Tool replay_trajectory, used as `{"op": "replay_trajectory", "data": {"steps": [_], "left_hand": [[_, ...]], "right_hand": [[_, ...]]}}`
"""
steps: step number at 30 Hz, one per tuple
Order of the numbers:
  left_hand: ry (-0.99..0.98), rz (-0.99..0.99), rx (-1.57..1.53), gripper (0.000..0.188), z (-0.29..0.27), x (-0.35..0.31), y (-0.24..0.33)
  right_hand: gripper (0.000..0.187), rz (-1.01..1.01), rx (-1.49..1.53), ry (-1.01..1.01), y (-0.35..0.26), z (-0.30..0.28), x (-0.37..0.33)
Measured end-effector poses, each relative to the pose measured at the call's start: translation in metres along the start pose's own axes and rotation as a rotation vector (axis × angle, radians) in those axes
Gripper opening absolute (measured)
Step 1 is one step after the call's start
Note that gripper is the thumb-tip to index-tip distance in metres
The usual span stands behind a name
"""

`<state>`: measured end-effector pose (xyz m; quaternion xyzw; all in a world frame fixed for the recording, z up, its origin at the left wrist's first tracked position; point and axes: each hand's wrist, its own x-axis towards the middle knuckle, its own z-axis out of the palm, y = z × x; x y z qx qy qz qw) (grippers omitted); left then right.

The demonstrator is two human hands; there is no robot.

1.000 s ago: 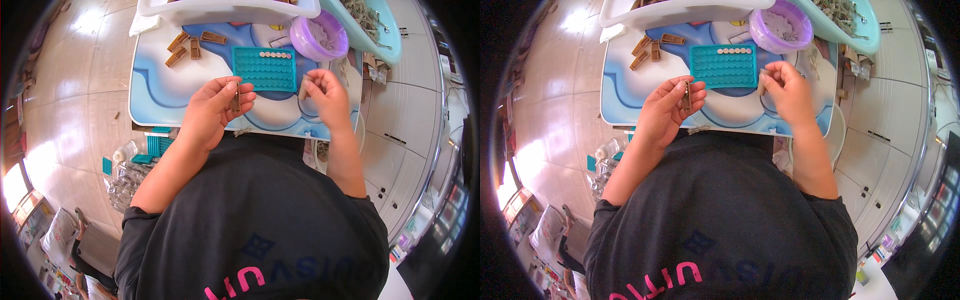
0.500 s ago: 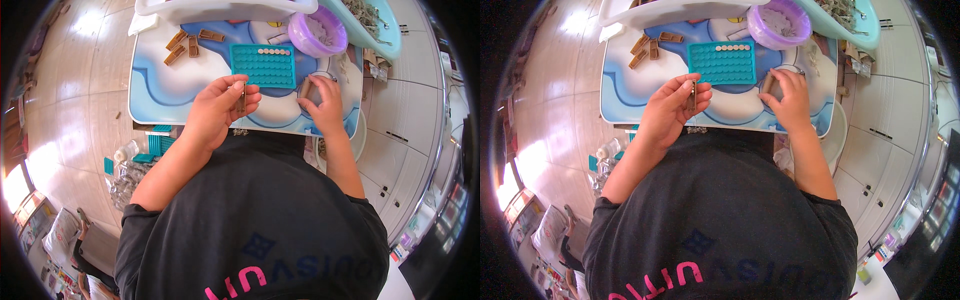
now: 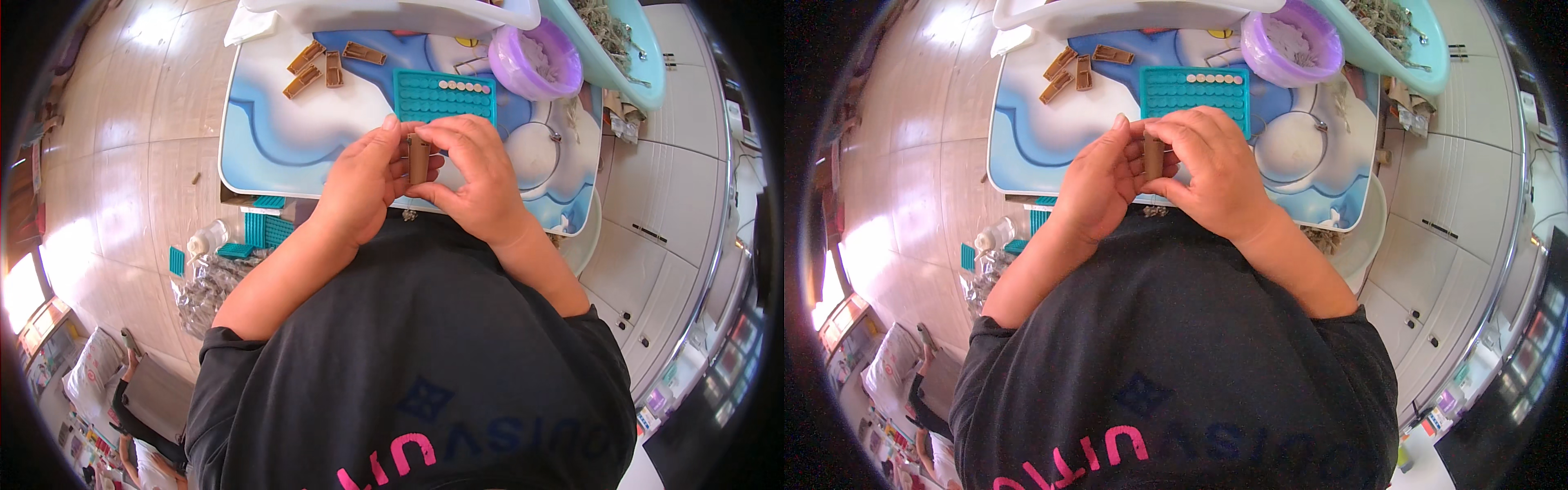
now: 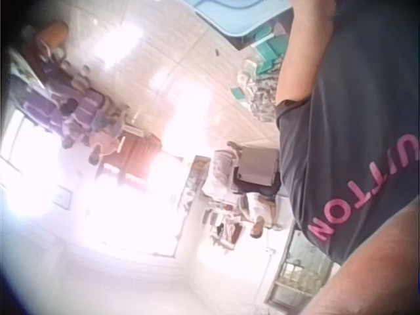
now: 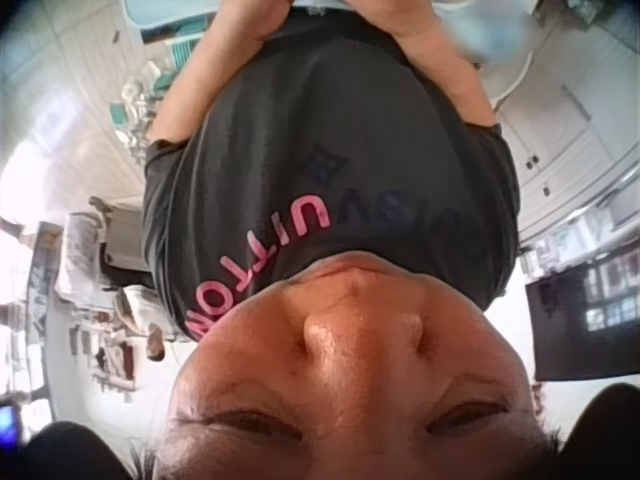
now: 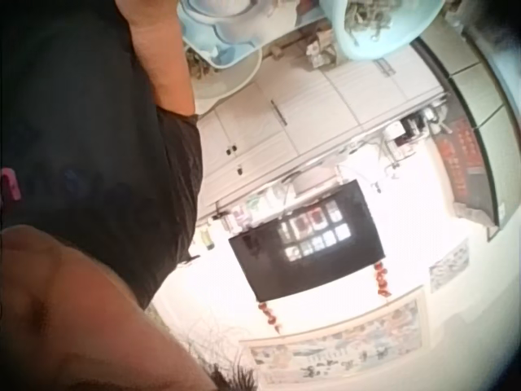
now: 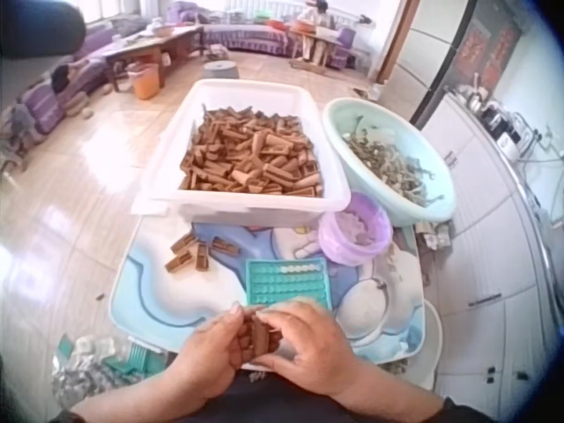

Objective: The person assembles small electronic components by taking wires, parts, and caps from containers and inserting them into plastic casings by hand.

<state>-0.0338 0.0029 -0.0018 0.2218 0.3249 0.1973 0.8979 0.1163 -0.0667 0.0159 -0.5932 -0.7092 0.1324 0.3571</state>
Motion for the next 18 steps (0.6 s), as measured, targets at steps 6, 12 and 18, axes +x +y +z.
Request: {"op": "replay_trajectory", "data": {"steps": [6,12,18], "left_hand": [[-0.005,0.039,0.022,0.044,-0.002,-0.001,-0.003],[0.021,0.071,0.173,0.042,0.004,-0.004,-0.004],[-0.026,0.316,0.621,0.062,-0.003,-0.004,-0.014]], "right_hand": [[0.056,-0.014,-0.039,-0.005,0.002,0.004,0.000],[0.054,0.009,-0.014,-0.008,0.002,0.007,-0.001],[0.054,0.254,0.268,-0.056,0.015,-0.002,-0.005]]}}
